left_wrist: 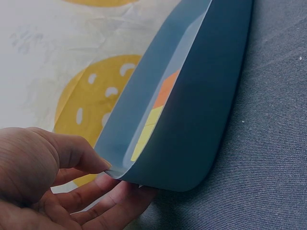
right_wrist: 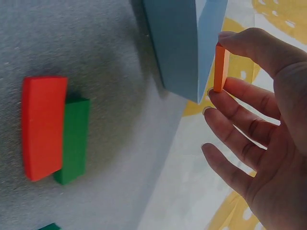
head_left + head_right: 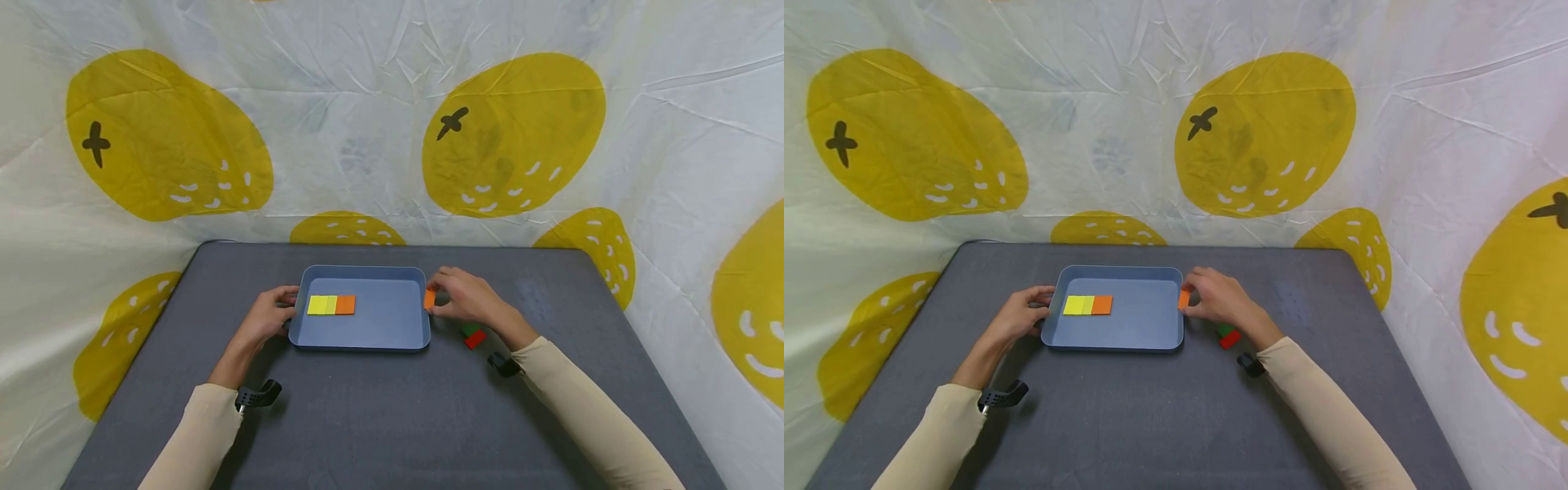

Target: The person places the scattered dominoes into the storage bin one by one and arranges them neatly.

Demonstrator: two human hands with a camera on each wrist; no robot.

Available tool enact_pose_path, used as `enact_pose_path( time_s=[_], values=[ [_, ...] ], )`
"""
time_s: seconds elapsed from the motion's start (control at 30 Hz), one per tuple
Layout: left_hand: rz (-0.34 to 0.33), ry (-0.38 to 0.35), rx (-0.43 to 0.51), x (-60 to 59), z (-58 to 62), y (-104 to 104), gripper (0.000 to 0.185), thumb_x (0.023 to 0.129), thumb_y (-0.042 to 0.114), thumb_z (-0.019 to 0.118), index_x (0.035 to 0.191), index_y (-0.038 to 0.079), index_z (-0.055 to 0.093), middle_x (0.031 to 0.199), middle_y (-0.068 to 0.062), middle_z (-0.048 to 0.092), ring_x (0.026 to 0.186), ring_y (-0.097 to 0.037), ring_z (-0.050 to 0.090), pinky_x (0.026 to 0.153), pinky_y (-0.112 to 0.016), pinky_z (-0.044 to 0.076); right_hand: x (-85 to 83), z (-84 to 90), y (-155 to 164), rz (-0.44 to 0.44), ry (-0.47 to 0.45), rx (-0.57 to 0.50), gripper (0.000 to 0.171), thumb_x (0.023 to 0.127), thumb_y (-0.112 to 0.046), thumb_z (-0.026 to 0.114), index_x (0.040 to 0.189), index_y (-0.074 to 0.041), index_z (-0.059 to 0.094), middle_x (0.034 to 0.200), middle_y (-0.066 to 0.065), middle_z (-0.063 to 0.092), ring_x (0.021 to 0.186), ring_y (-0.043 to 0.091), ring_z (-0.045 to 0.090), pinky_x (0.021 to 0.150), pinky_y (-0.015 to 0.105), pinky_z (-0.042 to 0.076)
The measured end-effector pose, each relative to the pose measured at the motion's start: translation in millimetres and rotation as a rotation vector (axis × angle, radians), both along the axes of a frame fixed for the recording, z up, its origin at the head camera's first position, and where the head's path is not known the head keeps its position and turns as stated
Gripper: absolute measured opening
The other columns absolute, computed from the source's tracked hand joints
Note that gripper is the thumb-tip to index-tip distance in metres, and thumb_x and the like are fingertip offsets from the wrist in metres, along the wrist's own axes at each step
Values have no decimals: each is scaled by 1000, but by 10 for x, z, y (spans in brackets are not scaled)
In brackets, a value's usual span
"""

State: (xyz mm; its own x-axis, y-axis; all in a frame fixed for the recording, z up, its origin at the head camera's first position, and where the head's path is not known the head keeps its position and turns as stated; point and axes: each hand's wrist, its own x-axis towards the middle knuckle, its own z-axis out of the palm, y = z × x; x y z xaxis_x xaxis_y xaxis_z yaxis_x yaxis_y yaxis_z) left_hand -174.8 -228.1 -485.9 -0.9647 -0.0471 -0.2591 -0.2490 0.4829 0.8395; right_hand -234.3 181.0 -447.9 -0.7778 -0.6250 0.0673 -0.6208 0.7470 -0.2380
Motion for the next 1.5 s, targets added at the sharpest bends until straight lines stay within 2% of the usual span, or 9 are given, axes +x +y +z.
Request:
enact_pose_path(
  time_s=[0.37, 0.67, 0.9, 1.5],
  values=[
    [-2, 1, -7, 10, -8, -4, 55, 100, 3, 52, 154, 5, 41, 142, -26, 49, 113, -38, 56, 72, -42, 60, -73, 99, -239, 72, -6, 20, 38, 87, -38, 78, 117, -17, 72, 112, -1, 64, 100, 18, 60, 78, 38, 54],
    [-12, 0, -9, 11, -35, -7, 55, 100, 3, 53, 154, 5, 42, 141, -27, 49, 115, -38, 55, 71, -41, 60, -166, 117, -437, 120, -36, 20, 38, 85, -38, 79, 118, -20, 71, 113, -4, 63, 103, 15, 60, 79, 36, 54],
    [-7, 1, -13, 13, -18, -2, 55, 100, 2, 53, 154, 5, 42, 142, -26, 49, 116, -38, 55, 72, -41, 60, -191, 135, -609, 151, -60, 23, 38, 85, -36, 79, 119, -19, 70, 115, -3, 63, 102, 16, 61, 81, 37, 54],
    [-12, 0, -19, -9, -1, 8, 55, 100, 5, 53, 153, 6, 42, 143, -25, 48, 118, -39, 54, 73, -42, 60, -317, 134, -1063, 233, -37, 142, 40, 85, -42, 80, 116, -17, 70, 110, -1, 67, 98, 16, 61, 79, 37, 54]
  ],
)
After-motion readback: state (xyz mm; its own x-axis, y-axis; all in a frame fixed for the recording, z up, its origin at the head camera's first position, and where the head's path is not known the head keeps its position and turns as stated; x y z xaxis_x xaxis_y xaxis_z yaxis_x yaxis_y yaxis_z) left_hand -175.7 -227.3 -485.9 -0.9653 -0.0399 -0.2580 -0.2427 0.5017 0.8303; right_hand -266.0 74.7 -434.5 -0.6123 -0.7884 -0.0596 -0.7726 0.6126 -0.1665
